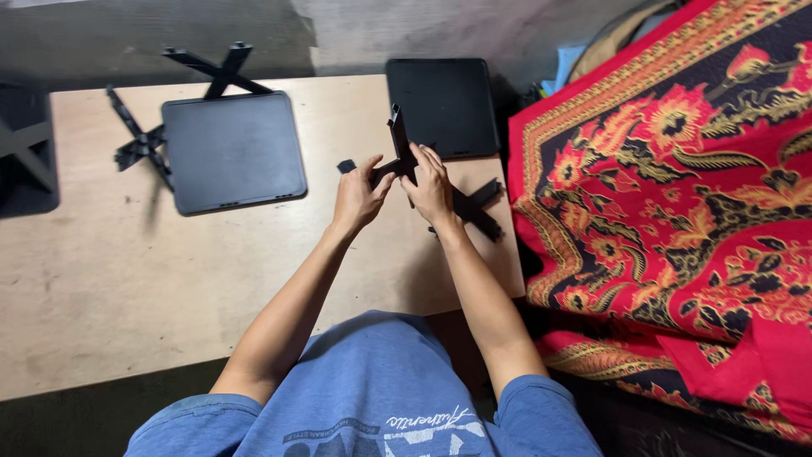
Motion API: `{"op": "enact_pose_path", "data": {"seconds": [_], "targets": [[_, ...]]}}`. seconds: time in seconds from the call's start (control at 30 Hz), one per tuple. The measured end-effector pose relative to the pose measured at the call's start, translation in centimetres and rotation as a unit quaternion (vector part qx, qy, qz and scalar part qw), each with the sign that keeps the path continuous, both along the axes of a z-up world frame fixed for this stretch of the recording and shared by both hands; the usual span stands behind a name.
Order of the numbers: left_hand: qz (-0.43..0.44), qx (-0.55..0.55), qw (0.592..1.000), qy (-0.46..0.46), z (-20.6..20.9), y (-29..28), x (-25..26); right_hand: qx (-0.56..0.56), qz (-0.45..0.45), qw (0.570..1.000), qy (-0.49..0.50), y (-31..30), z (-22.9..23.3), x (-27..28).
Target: The person assembles a black plastic shoe rack by inserting cross-shaped support pieces into slots on the rack panels. They then wipe the surface of a panel with a cloth.
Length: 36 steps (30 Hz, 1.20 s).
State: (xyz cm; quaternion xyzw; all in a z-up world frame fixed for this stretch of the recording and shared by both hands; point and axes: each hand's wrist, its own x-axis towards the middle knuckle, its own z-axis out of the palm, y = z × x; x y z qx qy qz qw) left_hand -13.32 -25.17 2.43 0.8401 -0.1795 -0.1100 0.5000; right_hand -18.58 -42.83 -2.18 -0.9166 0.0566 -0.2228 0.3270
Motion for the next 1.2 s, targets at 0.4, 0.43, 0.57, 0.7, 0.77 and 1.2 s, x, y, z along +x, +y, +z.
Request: {"op": "enact_pose_path", "data": {"seconds": [0.4,0.43,0.57,0.7,0.77,1.2], "targets": [[0.143,-0.018,0.989,-0.018,0.6,13.9,3.6,0.097,0.115,0.988,0.018,7.3,0.6,7.1],[0.157,-0.025,0.987,-0.029,0.6,14.9,3.8,0.106,0.103,0.989,0.022,7.3,-0.1,7.6],[0.203,-0.046,0.977,-0.057,-0.2,17.8,4.1,0.021,0.057,0.992,0.107,8.2,-4.6,9.2],[0.247,-0.053,0.967,0.041,-1.1,19.4,4.0,-0.056,0.028,0.984,0.169,8.9,-9.4,9.0],[0.258,-0.077,0.959,0.086,-1.8,20.1,4.1,-0.064,0.023,0.983,0.168,9.1,-11.3,8.7],[0.192,-0.365,0.857,0.309,-5.5,22.1,6.4,0.047,0.057,0.990,-0.116,15.6,7.1,9.1]]}}
